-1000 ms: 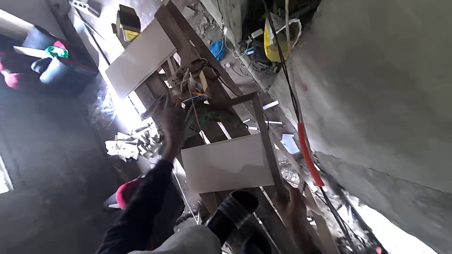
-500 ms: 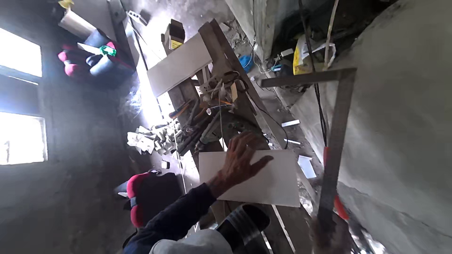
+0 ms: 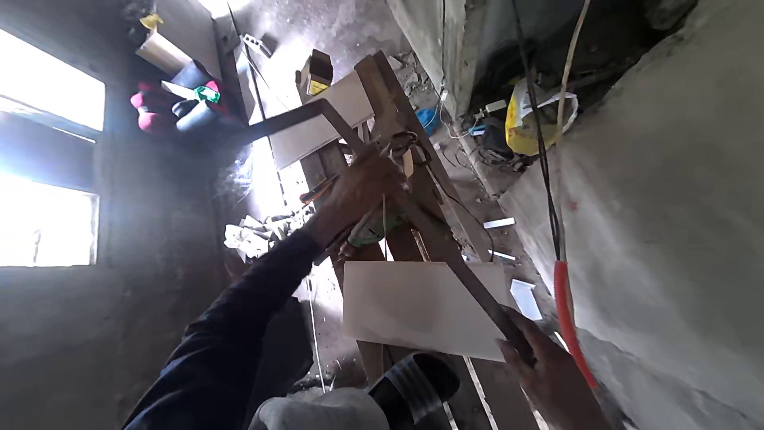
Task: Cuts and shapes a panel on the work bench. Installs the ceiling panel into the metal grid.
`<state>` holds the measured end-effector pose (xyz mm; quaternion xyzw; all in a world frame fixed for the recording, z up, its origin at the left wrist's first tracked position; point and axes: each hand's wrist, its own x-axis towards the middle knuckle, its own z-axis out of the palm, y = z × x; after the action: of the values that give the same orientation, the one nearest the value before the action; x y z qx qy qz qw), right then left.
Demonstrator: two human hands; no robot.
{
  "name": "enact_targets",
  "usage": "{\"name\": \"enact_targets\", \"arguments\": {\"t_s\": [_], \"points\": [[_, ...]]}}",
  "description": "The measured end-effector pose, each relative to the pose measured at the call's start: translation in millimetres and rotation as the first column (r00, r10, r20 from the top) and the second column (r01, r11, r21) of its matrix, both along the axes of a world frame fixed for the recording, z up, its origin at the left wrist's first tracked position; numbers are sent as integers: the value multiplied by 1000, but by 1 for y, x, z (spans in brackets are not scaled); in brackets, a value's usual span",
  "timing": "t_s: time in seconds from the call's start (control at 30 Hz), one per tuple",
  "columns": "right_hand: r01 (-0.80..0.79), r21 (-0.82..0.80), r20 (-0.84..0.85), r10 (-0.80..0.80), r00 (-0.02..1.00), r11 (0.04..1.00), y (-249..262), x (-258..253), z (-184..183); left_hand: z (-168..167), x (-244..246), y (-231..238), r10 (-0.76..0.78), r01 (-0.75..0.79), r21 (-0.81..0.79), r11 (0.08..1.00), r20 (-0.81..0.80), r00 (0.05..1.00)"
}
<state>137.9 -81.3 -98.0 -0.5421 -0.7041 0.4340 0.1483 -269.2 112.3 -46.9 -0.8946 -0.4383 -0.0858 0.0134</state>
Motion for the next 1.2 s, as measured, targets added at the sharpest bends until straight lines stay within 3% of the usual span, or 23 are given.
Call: {"name": "enact_targets", "arguments": {"t_s": [0.13,0.23,0.33,0.43,0.57,0.67,0.77,0.9,1.03,1.13,1.2], "points": [[10,193,-15,-7,1000,981,-6,-23,-20,-33,-70,51,170,-170,-5,985,60,984],[-73,125,-82,84,993,989,-14,-54,-19,-54,-91,65,239,-241,-7,971,167,957],[-105,89,-145,117,983,991,-24,-65,-26,-65,-95,85,387,-384,-51,922,146,910],[-83,41,-119,88,989,996,-32,-57,-34,-68,-86,103,644,-650,-170,741,-94,759],[71,77,-45,-68,997,995,-40,-40,-51,-88,-84,108,752,-782,-252,570,-223,620],[238,72,42,-241,970,969,-46,-26,-57,-94,-78,92,731,-753,-352,556,-225,644],[339,39,167,-341,925,940,-45,-16,-69,-105,-82,80,730,-670,-432,604,-37,682],[400,-2,229,-389,892,916,-35,-12,-87,-114,-78,40,830,-697,-462,548,199,520],[419,-138,201,-389,899,898,-24,-10,-102,-105,-44,-24,868,-757,-426,496,269,417],[448,-236,131,-429,894,862,-18,-3,-100,-94,9,-92,805,-682,-434,589,391,447],[475,-312,62,-482,874,823,-16,1,-82,-92,52,-125,741,-579,-462,672,409,533]]}}
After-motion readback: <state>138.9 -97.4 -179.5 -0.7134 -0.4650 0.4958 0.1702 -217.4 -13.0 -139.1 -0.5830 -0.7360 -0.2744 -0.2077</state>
